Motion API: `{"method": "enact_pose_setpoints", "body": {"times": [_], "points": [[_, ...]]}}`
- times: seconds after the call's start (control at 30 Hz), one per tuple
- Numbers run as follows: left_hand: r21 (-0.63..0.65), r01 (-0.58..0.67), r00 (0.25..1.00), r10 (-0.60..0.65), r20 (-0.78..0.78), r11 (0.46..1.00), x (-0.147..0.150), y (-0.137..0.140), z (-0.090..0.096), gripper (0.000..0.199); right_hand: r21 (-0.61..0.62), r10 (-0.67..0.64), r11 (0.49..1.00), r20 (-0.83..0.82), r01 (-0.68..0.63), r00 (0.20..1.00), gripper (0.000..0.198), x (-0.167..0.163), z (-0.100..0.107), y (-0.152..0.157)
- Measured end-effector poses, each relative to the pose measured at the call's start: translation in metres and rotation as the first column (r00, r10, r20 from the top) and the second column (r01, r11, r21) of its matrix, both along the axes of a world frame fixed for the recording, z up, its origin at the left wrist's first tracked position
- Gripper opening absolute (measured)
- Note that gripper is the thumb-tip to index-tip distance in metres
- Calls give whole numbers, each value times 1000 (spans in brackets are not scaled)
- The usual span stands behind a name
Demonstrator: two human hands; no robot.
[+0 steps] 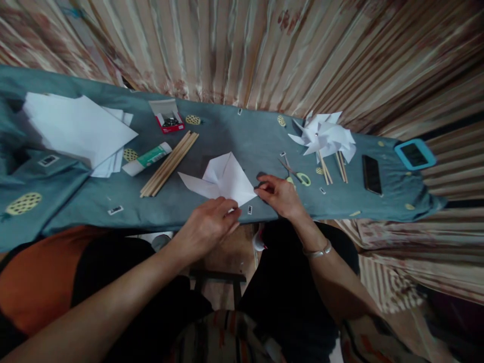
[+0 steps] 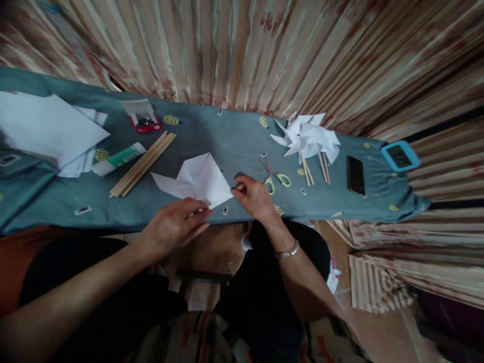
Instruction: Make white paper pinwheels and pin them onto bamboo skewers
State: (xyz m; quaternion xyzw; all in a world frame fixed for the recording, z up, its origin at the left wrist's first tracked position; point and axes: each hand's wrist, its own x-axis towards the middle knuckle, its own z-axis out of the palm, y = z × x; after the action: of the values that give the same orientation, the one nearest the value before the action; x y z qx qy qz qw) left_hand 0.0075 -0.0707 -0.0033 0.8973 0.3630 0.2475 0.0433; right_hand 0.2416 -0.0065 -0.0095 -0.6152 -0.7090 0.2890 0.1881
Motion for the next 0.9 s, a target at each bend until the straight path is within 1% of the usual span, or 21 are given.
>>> {"method": "enact_pose_setpoints", "body": {"times": [0.07, 0.13, 0.27, 0.4, 0.5, 0.57, 0.67, 0.73, 0.9], "points": [[-33, -24, 994, 21, -105, 999, 5, -7, -4, 12, 87, -12, 996, -20, 13, 1000, 29, 1, 1, -2], [-54, -57, 983, 46, -177, 997, 4, -8, -5, 14, 158, -2, 987, -39, 8, 999, 34, 2, 2, -1], [-83, -80, 966, 57, -254, 993, -7, -4, -1, 19, 211, 55, 977, -65, -40, 996, 35, 1, 2, 0], [-92, -142, 952, 111, -285, 986, -26, 0, 0, 25, 245, 144, 962, -94, -118, 985, 33, -4, 0, -7], [-77, -202, 945, 174, -277, 976, -41, 5, -6, 25, 301, 277, 922, -78, -242, 958, 33, -12, -2, -13], [-54, -211, 952, 192, -237, 976, -47, 8, -10, 23, 325, 353, 889, -35, -324, 935, 35, -17, -4, -16], [-39, -172, 972, 164, -170, 984, -43, 10, -14, 21, 348, 416, 848, 30, -400, 909, 38, -22, -8, -16], [-54, -152, 975, 141, -169, 987, -36, 11, -14, 19, 359, 437, 831, 53, -426, 898, 39, -24, -11, -16], [-68, -144, 964, 124, -234, 987, -22, 18, -13, 12, 358, 445, 821, 85, -444, 892, 42, -28, -15, -15]]}}
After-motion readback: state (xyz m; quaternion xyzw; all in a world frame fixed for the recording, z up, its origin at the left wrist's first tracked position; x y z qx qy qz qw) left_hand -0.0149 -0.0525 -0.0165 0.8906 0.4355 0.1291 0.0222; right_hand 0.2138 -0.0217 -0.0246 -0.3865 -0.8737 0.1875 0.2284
